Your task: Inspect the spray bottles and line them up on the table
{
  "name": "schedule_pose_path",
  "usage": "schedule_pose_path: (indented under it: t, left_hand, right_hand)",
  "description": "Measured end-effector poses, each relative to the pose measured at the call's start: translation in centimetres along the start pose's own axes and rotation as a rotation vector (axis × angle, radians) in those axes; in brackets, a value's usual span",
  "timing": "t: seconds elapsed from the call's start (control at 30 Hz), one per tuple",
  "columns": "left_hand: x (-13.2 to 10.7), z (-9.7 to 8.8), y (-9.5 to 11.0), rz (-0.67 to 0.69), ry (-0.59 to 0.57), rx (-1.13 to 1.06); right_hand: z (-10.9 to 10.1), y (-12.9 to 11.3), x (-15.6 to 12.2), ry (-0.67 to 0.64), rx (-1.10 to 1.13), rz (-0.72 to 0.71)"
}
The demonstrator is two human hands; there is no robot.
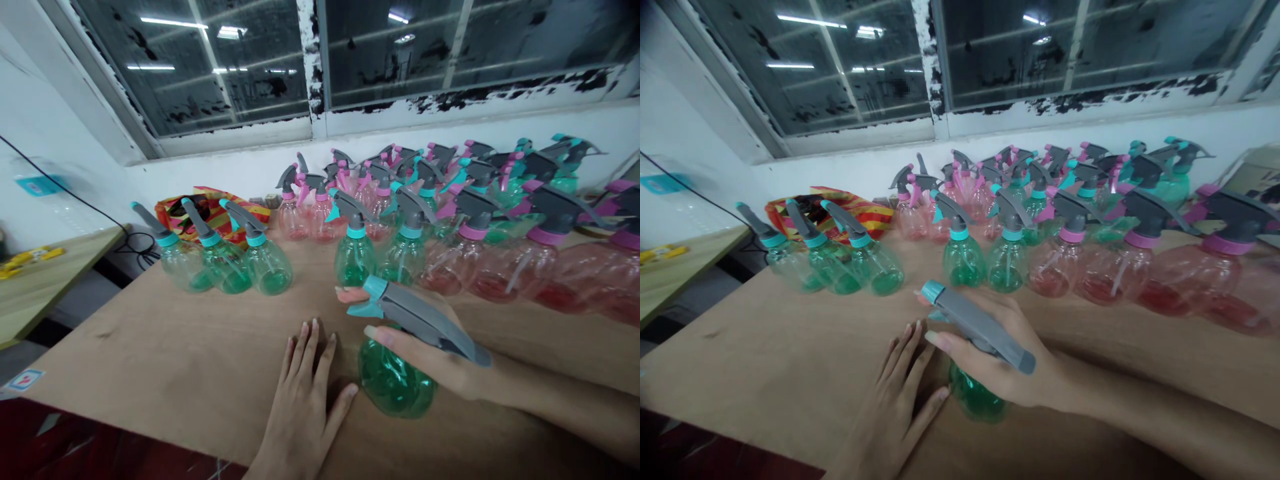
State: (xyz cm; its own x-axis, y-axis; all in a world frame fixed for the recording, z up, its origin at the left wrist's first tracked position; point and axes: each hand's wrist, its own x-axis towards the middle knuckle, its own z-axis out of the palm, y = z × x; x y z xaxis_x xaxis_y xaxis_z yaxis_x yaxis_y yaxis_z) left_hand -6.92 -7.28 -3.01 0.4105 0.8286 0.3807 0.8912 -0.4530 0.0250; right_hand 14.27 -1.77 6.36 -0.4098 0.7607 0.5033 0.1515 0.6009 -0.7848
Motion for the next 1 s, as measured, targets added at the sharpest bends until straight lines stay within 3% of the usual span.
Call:
schedule_pose_path:
  t: [0.3, 0.7, 1.0]
  left_hand:
    - [0.06, -0.27, 0.0, -0.005, 0.007, -0.012]
    - [0.2, -0.6, 0.18, -0.014, -0.022, -0.032]
    - [0.16, -0.63, 0.33, -0.017, -0.033, -0.019]
  right_hand:
    - [0.02, -0.14, 0.32, -0.009, 0.036, -0.034]
    - [0.0, -0.26, -0.05, -0.015, 0.009, 0.075]
    - [-0.65, 0.46, -0.01, -0.066, 0.075, -0.058]
